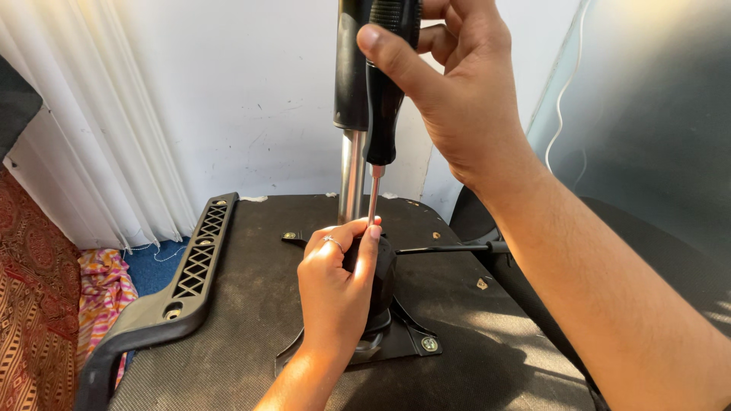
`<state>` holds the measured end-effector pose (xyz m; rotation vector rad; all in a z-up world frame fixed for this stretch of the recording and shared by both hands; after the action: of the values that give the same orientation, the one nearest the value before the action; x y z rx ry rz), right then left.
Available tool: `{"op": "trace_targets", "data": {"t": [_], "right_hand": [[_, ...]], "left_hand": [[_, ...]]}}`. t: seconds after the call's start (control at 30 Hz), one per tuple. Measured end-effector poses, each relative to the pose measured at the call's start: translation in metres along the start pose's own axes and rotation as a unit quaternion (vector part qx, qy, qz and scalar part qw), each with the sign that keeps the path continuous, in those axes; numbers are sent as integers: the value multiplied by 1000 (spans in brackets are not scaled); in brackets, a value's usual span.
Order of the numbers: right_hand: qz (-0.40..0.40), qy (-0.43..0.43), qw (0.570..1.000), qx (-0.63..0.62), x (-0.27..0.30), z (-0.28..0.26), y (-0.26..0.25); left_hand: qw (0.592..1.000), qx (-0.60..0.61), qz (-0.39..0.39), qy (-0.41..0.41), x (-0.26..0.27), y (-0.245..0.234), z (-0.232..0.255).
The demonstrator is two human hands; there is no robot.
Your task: The person uses a screwdriver to tighten screws into the base of an office chair. They secure multiple screws around the central column and then attach the chair seat to the base, continuing to tighten fasteners.
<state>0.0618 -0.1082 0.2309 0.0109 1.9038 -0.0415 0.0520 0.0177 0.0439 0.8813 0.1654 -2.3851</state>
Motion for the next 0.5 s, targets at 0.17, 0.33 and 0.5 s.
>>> {"op": "trace_targets", "data": {"t": [0.17,0.33,0.5], "right_hand": [[37,126,991,-7,4,9,-3],[-10,-7,1000,19,-1,2,4],[3,-44,998,37,2,7,0]], "left_hand": [[1000,5,-2,-12,1,0,-2],[1000,5,-3,1,1,-1,-2],[1000,-1,0,16,0,-1,-1]]}}
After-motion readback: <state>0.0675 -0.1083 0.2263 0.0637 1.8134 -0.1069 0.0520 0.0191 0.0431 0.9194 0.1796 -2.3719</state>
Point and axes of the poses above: each hand's wrist, its own x-axis away from the middle knuckle, its own y-axis out of the palm, z = x × y, the point moved 7 cm from there along -x, towards the middle knuckle, and after that the axes turned 15 degrees about z, right-handed, at the moved point
